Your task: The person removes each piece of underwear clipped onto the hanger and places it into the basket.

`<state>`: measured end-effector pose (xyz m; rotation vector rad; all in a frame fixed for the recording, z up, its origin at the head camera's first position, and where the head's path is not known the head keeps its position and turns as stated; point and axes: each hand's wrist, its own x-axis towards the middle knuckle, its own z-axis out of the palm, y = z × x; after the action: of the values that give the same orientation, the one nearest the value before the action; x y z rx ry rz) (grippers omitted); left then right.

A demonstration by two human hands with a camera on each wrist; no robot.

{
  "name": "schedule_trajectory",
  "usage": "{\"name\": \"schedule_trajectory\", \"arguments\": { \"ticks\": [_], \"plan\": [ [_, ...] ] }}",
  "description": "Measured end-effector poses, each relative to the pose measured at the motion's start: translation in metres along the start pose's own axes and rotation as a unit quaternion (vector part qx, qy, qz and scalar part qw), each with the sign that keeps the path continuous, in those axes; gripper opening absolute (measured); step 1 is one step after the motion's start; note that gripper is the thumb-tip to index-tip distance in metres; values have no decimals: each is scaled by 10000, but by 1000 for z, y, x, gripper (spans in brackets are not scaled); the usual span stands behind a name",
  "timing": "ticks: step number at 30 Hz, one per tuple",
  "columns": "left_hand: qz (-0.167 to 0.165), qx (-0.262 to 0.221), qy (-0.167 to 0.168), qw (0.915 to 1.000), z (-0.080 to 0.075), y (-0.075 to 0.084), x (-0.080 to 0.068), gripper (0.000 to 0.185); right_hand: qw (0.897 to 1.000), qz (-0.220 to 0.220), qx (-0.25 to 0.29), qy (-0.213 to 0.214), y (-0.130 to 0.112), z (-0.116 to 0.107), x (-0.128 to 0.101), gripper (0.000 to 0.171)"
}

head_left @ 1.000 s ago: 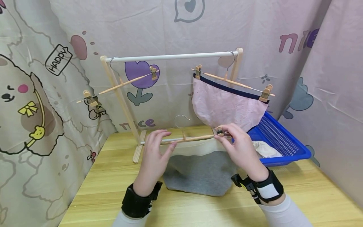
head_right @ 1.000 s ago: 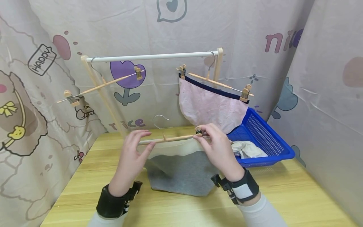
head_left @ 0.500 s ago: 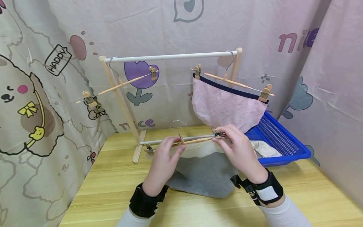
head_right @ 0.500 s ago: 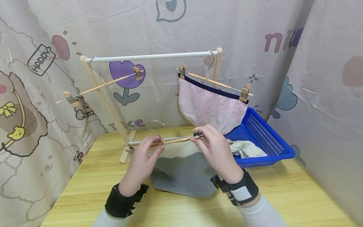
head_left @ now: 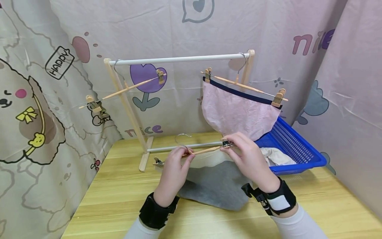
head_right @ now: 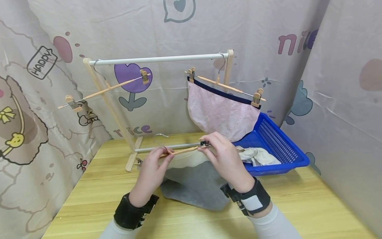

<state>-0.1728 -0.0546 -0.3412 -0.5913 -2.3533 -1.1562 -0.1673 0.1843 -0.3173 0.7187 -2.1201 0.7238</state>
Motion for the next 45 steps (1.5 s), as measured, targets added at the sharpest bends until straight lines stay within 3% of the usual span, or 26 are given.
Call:
{"name": "schedule_trajectory", "arguments": {
  "ticks": [6,20,30,45],
  "plan": [
    [-301,73,-224,9993,3,-1,-1,9,9998,-141,-122,-67,1,1,0,32],
    [-458,-65,-528,9975,4,-5,1,9,9995,-240,-72,-208,2,-3,0,39],
    [-528,-148,-572,9969,4,-6,0,8,9985,-68,3,-538,-3,-7,0,44],
    [-614,-236,-599,9960,5,-4,-1,7,9992,-8,-76,-393,-8,-9,-2,35]
  ]
}}
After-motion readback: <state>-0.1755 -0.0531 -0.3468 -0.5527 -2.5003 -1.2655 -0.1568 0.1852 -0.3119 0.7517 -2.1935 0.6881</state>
